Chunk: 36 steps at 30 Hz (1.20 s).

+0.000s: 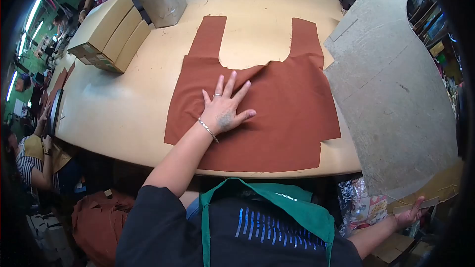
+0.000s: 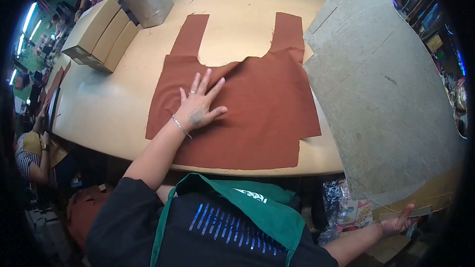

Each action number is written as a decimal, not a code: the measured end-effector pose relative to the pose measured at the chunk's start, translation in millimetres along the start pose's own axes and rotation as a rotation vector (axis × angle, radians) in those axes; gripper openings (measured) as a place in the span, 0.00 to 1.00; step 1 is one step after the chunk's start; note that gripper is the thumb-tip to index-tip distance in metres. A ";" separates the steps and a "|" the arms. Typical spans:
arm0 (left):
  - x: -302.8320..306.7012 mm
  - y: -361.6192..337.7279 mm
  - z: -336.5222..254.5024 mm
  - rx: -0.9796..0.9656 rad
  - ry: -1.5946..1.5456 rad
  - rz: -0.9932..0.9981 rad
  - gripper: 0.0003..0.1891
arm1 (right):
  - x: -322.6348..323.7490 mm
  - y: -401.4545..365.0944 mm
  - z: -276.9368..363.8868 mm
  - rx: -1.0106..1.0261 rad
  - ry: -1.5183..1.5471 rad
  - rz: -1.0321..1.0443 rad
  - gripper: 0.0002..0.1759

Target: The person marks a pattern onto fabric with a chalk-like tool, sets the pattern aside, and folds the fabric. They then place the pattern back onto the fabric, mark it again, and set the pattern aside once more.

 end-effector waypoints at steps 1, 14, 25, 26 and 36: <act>3.7 5.0 6.9 0.095 0.026 -0.104 0.38 | 0.9 1.2 -1.3 -0.003 0.022 0.008 0.30; -4.5 67.7 25.6 0.015 0.131 -0.033 0.40 | 35.6 4.1 28.2 -0.010 -0.057 -0.070 0.33; -6.2 30.2 -91.8 -0.356 0.083 -0.025 0.41 | 104.5 37.0 41.7 0.090 -0.140 -0.149 0.34; -5.8 33.4 -90.0 -0.353 0.057 0.005 0.41 | 101.7 34.4 43.8 0.117 -0.180 -0.145 0.34; -0.1 98.5 98.1 0.605 0.114 0.123 0.36 | 60.8 21.1 48.0 0.020 -0.031 -0.105 0.41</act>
Point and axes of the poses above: each hand's wrist, its own y-axis towards the middle knuckle, its own x-axis out of the back of the hand, z = x × y, the point moved 3 cm from there along y, towards the middle knuckle, and after that the axes turned 14 degrees about y, right-handed, at the moved point
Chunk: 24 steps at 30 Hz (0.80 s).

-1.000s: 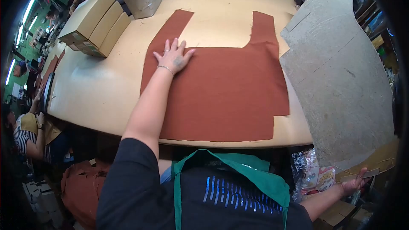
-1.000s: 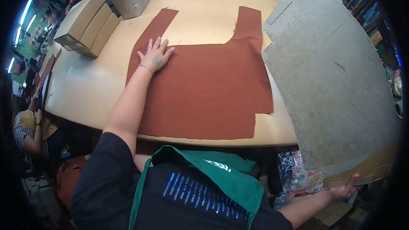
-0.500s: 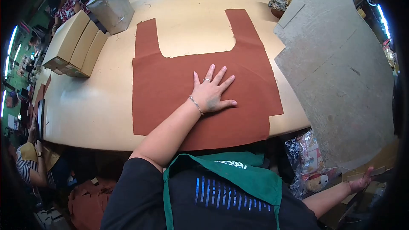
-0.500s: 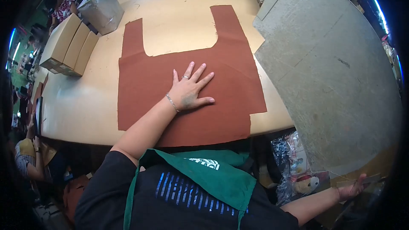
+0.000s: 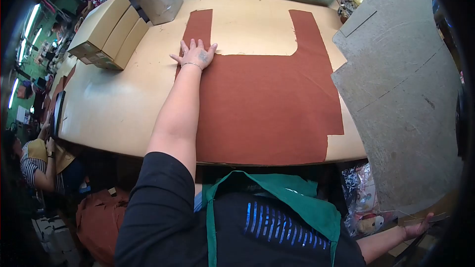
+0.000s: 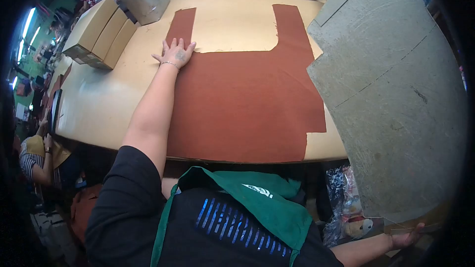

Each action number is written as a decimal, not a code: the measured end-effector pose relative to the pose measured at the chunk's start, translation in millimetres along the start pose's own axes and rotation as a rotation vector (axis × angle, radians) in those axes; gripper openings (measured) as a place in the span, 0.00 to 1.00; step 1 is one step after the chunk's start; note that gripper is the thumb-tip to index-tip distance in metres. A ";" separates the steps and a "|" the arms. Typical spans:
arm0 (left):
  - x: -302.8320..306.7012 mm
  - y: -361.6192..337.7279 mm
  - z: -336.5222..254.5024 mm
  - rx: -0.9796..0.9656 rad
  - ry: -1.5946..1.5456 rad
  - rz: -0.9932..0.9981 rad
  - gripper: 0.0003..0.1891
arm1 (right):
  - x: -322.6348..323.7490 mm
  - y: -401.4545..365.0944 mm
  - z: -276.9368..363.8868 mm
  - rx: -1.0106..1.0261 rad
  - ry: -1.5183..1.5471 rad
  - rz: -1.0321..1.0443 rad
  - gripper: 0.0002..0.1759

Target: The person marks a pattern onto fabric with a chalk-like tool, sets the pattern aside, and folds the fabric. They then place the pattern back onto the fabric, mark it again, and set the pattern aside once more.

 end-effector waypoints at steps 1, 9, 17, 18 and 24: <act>3.1 0.0 1.7 -0.007 0.010 -0.039 0.35 | -1.6 -1.4 -2.3 -0.017 0.013 -0.001 0.41; -6.6 3.0 3.5 -0.071 -0.054 0.017 0.38 | -10.1 -16.9 -5.6 -0.110 0.024 -0.023 0.34; 4.3 -24.9 10.5 -0.476 -1.084 -0.132 0.40 | -2.3 -21.9 -79.8 -0.483 0.308 0.256 0.27; 7.1 -36.2 15.0 -0.603 -1.398 -0.039 0.41 | -25.0 -41.4 -85.0 -0.541 0.282 0.309 0.27; -9.9 -122.3 64.8 -0.445 -1.476 0.130 0.27 | -166.0 -138.1 -150.1 -0.739 0.150 0.775 0.20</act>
Point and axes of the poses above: each hand's wrist, its own y-axis towards the middle knuckle, its own x-axis out of the back of the hand, z = x × y, the point moved 3 cm from there along y, towards the middle knuckle, and after that the axes turned 14 degrees about y, right-handed, at the moved point
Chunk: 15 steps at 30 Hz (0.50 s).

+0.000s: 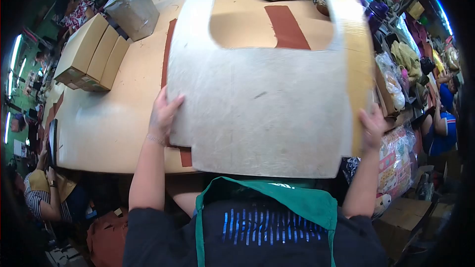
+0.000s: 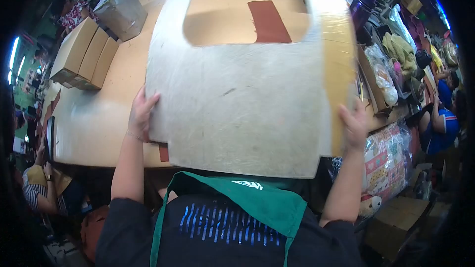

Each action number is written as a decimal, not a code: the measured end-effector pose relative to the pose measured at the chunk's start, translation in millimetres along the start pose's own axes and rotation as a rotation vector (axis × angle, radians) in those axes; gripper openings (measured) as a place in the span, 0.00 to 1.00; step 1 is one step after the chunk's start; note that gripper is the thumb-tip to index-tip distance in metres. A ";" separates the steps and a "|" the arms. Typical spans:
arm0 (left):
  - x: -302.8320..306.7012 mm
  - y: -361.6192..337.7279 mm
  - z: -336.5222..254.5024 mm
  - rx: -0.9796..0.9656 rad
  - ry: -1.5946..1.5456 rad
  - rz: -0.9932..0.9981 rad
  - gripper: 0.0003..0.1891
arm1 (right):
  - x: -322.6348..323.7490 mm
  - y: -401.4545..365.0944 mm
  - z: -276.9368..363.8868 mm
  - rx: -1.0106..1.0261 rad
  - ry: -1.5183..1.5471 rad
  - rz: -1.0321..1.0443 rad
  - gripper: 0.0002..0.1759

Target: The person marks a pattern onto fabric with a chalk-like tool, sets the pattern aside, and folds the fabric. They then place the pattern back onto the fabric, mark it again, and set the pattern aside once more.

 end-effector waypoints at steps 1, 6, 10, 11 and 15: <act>9.0 -9.5 7.4 0.061 -0.083 -0.043 0.28 | -4.3 9.8 -19.9 -0.043 -0.161 0.026 0.19; 35.8 -21.8 41.8 0.096 -0.026 -0.146 0.28 | -45.2 31.7 -59.8 -0.091 -0.667 0.000 0.19; 42.3 -9.5 54.8 0.086 0.154 -0.155 0.29 | -57.4 44.2 -66.8 -0.051 -0.958 -0.039 0.23; 42.6 -7.3 53.1 0.066 0.220 -0.147 0.29 | -56.4 46.2 -70.8 -0.025 -0.975 -0.040 0.24; 43.7 1.2 53.2 0.020 0.386 -0.151 0.28 | -56.8 56.7 -74.1 0.039 -1.039 -0.024 0.25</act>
Point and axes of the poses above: each hand's wrist, its own y-axis towards the middle knuckle, its own x-axis out of the back of the hand, z = x × y, the point moved 3 cm from there along y, towards the middle knuckle, and after that the axes turned 14 degrees about y, right-handed, at the moved point
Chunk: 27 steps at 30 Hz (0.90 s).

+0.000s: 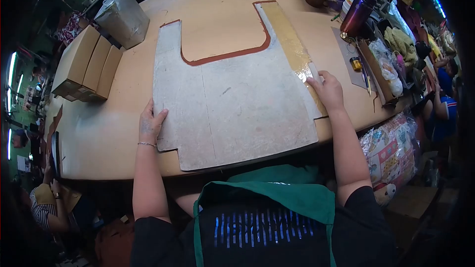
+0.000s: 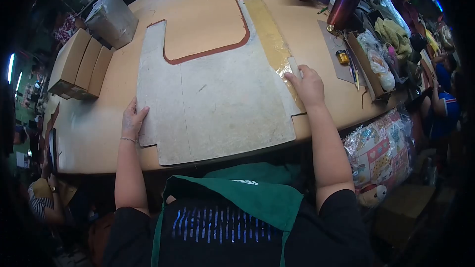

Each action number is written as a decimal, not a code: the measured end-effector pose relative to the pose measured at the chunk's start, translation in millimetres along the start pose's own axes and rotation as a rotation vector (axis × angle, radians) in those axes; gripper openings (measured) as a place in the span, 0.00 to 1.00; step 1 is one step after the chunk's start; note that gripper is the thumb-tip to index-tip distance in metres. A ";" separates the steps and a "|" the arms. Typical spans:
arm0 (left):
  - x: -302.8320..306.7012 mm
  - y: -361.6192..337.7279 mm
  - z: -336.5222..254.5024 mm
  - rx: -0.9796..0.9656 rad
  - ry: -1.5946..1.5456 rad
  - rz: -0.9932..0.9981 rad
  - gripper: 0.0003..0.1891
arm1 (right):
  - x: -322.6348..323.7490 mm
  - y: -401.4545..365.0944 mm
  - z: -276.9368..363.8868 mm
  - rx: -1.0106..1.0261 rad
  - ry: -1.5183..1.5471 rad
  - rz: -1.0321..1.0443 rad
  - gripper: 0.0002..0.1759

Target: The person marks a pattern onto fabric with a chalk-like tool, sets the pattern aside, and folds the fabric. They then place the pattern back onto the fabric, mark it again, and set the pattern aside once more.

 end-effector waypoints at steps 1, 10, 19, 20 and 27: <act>-0.2 1.5 1.7 -0.002 0.017 -0.013 0.29 | 0.5 2.5 2.0 -0.010 0.001 0.004 0.25; 0.4 2.2 3.5 -0.006 0.379 -0.112 0.32 | -3.8 10.6 -3.1 -0.003 -0.070 0.035 0.26; -1.6 8.7 11.5 -0.020 0.543 -0.159 0.34 | -3.5 26.5 -11.9 0.007 -0.033 0.260 0.27; -3.7 9.6 15.4 -0.021 0.497 -0.124 0.35 | -0.7 29.2 -19.0 0.000 0.002 0.317 0.27; -1.8 6.1 -3.1 -0.070 0.486 -0.099 0.34 | 10.1 27.5 -24.3 -0.054 0.093 0.531 0.32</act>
Point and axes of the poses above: each hand's wrist, its own y-axis towards the middle knuckle, its own x-axis out of the back of the hand, z = x × y, the point moved 3 cm from there along y, towards the middle knuckle, and after that the axes turned 14 degrees about y, right-handed, at the moved point
